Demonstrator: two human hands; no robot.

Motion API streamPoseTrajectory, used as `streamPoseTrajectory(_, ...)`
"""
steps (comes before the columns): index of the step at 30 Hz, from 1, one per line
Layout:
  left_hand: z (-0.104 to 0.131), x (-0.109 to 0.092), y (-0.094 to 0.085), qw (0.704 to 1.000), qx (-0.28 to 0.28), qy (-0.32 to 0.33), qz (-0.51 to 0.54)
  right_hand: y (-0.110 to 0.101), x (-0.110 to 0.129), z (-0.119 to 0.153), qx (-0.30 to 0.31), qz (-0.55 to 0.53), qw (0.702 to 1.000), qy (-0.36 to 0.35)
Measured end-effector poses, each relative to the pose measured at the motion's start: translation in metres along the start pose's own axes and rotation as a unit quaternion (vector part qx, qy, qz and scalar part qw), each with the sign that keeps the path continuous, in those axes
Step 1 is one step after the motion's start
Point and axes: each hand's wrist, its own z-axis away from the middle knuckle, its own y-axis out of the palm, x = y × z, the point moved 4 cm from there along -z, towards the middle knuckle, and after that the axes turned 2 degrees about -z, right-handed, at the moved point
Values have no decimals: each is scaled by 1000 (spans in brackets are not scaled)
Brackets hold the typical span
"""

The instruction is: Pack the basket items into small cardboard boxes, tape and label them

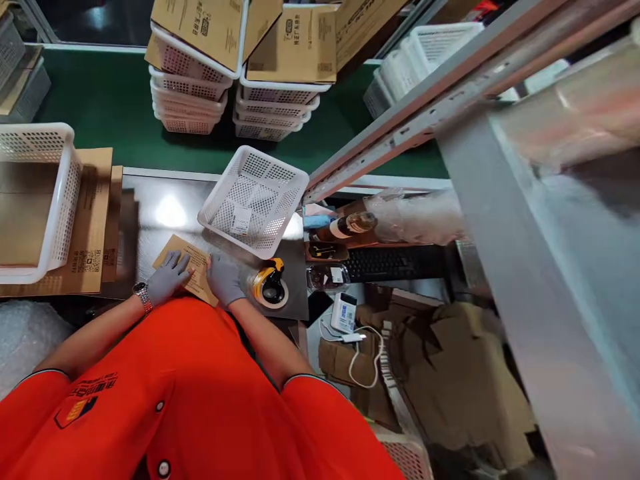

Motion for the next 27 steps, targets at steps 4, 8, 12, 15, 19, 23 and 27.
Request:
streamPoseTrajectory(4, 1, -5, -8, 999, 15, 22, -30, -1, -24, 3, -5, -132, 990, -58)
streamPoseTrajectory(8, -1, -5, -13, 999, 12, 24, -23, 0, -50, -4, 56, -357, 925, -119)
streamPoseTrajectory(12, -4, -6, -12, 999, 21, 17, -18, 7, -61, -8, 65, -453, 885, -91)
streamPoseTrajectory(15, -5, -6, -10, 1000, 23, 6, -11, 8, -89, 7, -50, -415, 907, -50)
streamPoseTrajectory(19, -4, -7, -7, 1000, 12, 3, 7, 19, -159, 55, -261, -292, 910, 136)
streamPoseTrajectory(23, -5, -9, -8, 1000, 18, 6, -3, 47, -184, 72, -245, -154, 932, 216)
streamPoseTrajectory(27, -8, -11, -13, 999, 33, 14, -18, 59, -173, 57, -157, -157, 946, 238)
